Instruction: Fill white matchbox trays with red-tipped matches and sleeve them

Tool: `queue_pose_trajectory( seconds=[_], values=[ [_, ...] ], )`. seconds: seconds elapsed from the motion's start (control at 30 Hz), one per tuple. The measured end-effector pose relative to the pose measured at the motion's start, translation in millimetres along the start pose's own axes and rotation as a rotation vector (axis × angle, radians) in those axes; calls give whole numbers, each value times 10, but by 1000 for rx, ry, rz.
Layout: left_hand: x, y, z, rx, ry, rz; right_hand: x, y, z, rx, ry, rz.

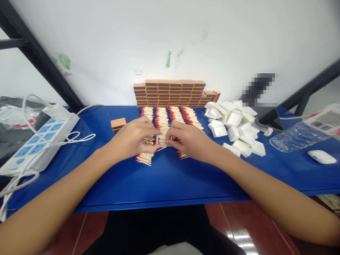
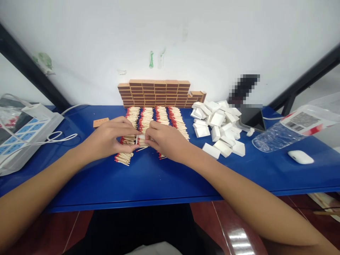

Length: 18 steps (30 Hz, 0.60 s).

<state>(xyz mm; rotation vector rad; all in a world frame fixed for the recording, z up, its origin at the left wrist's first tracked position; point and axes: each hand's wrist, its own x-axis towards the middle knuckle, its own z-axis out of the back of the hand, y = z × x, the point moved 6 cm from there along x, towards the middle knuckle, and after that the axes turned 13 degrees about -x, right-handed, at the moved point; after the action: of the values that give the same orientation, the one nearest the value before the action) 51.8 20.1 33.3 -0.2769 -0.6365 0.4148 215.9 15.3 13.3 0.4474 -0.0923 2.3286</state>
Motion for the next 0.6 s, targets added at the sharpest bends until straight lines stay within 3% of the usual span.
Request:
queue_pose_trajectory(
  seconds=[0.17, 0.33, 0.5, 0.6],
  values=[
    [7, -6, -3, -30, -7, 35, 2, 22, 58, -108, -82, 39],
    [1, 47, 47, 23, -33, 47, -7, 64, 156, -18, -149, 32],
    [-32, 140, 95, 67, -64, 55, -20, 148, 1, 74, 101, 71],
    [-35, 150, 97, 68, -64, 44, -24, 145, -90, 60, 178, 46]
  ],
)
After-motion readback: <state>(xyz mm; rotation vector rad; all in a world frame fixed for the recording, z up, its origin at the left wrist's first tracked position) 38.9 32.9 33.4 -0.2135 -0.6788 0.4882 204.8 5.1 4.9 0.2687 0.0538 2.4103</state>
